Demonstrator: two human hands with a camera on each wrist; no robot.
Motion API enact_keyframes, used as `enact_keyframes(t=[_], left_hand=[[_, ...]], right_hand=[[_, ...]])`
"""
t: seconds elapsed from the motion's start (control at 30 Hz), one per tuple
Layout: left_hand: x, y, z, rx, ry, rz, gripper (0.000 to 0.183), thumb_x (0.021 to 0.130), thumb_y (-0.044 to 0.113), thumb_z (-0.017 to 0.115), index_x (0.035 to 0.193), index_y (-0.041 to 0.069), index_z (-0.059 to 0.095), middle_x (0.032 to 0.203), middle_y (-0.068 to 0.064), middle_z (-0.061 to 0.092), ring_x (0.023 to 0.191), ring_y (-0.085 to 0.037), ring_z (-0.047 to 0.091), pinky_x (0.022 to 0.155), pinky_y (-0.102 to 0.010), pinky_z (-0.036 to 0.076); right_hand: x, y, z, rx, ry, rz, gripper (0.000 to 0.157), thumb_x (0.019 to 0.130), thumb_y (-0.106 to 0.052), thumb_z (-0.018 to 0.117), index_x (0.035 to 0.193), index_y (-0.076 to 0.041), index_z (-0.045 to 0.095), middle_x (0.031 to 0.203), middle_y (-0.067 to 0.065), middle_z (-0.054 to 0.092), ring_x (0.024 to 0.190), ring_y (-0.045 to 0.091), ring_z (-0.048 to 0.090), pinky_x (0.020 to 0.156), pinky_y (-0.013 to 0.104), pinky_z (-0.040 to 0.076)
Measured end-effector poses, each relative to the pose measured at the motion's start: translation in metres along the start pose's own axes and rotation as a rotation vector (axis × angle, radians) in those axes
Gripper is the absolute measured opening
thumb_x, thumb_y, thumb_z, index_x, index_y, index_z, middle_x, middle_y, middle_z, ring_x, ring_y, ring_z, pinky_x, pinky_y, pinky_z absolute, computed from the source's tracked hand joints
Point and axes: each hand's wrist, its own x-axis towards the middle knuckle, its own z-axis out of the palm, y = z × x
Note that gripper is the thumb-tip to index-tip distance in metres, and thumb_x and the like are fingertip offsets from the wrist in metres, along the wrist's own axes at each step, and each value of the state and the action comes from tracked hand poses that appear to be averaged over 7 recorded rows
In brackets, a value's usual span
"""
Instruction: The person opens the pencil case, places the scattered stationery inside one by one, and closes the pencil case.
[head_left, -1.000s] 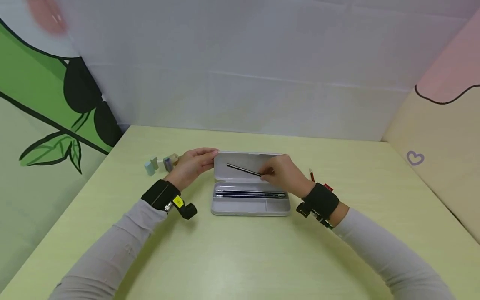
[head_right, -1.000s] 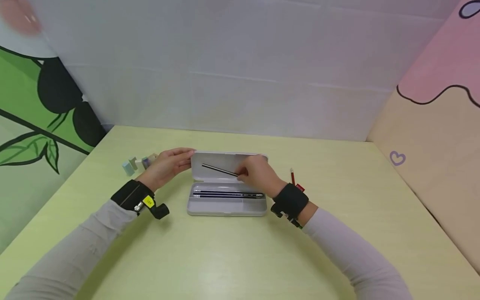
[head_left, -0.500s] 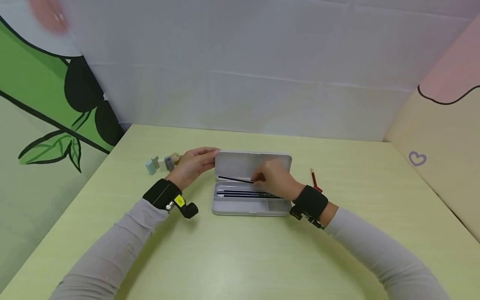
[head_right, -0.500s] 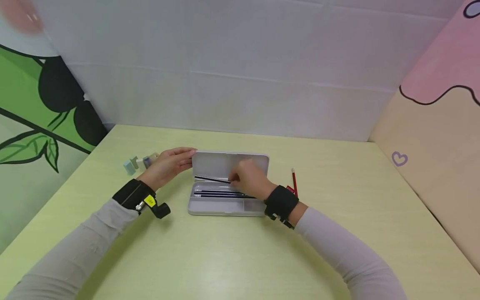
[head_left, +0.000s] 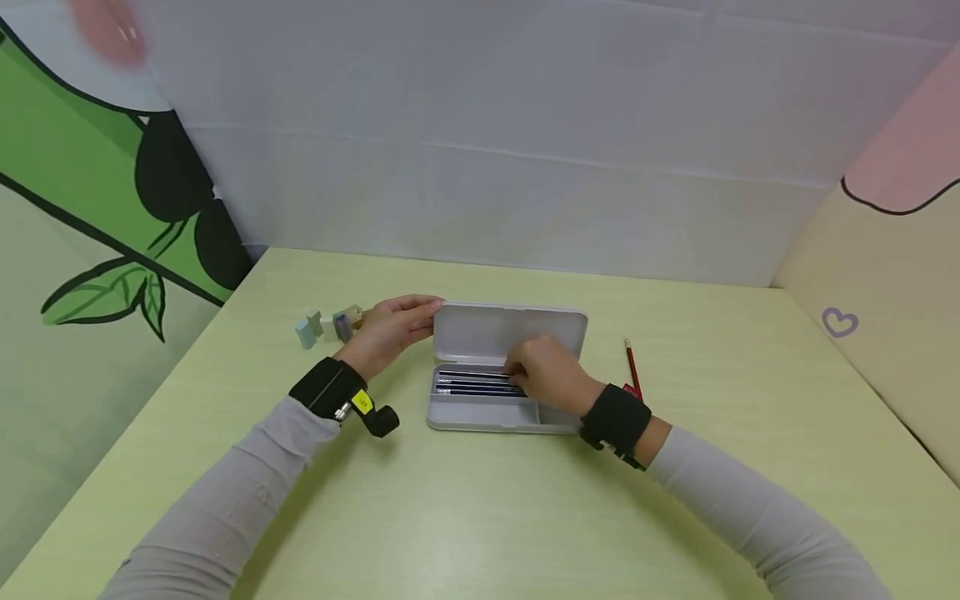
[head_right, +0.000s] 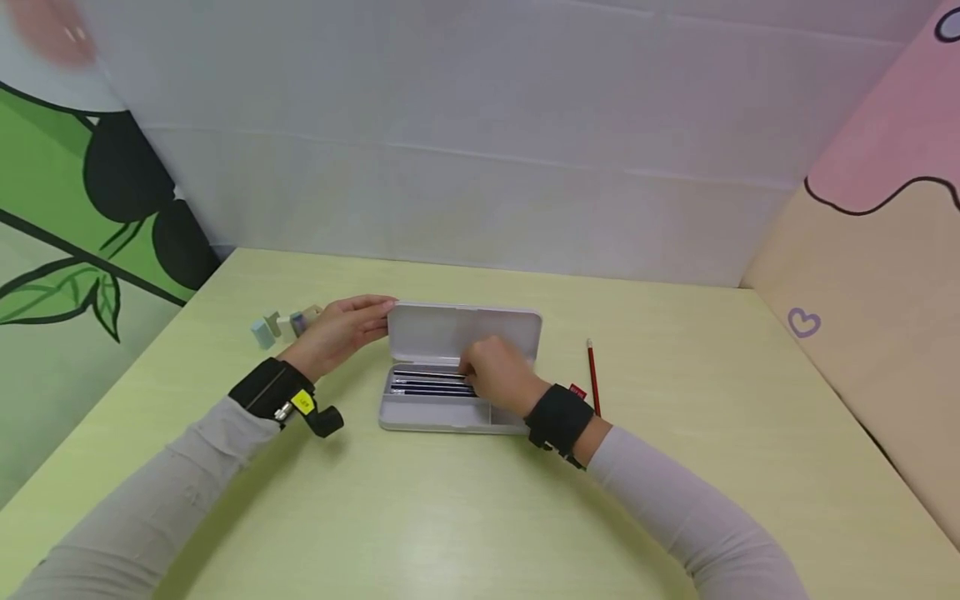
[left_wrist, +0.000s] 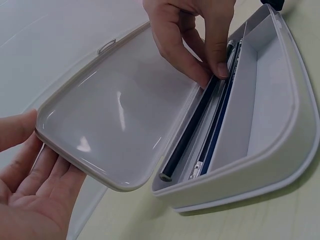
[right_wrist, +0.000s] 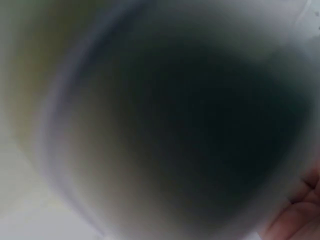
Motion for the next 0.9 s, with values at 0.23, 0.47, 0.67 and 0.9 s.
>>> enact_keyframes(t=[0.23, 0.47, 0.67, 0.9], left_hand=[[-0.004, -0.002, -0.003, 0.004, -0.011, -0.002, 0.047, 0.083, 0.031, 0.064, 0.119, 0.003, 0.053, 0.121, -0.011, 0.055, 0.107, -0.021, 0.055, 0.093, -0.029, 0.046], [-0.008, -0.005, -0.005, 0.009, -0.019, -0.011, 0.044, 0.085, 0.029, 0.063, 0.119, 0.002, 0.053, 0.120, -0.011, 0.055, 0.107, -0.021, 0.055, 0.094, -0.029, 0.046], [-0.011, -0.004, -0.008, 0.021, -0.037, -0.005, 0.043, 0.085, 0.028, 0.063, 0.118, 0.003, 0.055, 0.119, -0.010, 0.056, 0.106, -0.021, 0.055, 0.094, -0.029, 0.046], [-0.015, -0.004, -0.013, 0.031, -0.077, -0.002, 0.043, 0.083, 0.030, 0.065, 0.116, 0.004, 0.056, 0.117, -0.008, 0.057, 0.106, -0.021, 0.055, 0.095, -0.030, 0.045]], right_hand=[[-0.003, -0.007, 0.004, 0.000, 0.012, 0.010, 0.010, 0.074, 0.003, 0.067, 0.080, -0.005, 0.070, 0.077, 0.005, 0.068, 0.071, 0.011, 0.059, 0.065, 0.025, 0.053], [-0.014, -0.010, -0.003, 0.051, 0.016, 0.080, 0.007, 0.078, -0.003, 0.067, 0.083, -0.007, 0.071, 0.078, 0.002, 0.067, 0.070, 0.008, 0.056, 0.065, 0.027, 0.052], [-0.036, 0.000, -0.029, 0.087, 0.079, 0.177, 0.006, 0.077, -0.008, 0.070, 0.082, -0.009, 0.071, 0.077, 0.001, 0.067, 0.069, 0.007, 0.058, 0.062, 0.029, 0.054], [-0.081, 0.018, -0.047, 0.058, 0.091, 0.381, 0.011, 0.076, -0.009, 0.071, 0.085, -0.004, 0.070, 0.075, 0.005, 0.067, 0.067, 0.013, 0.058, 0.060, 0.033, 0.052]])
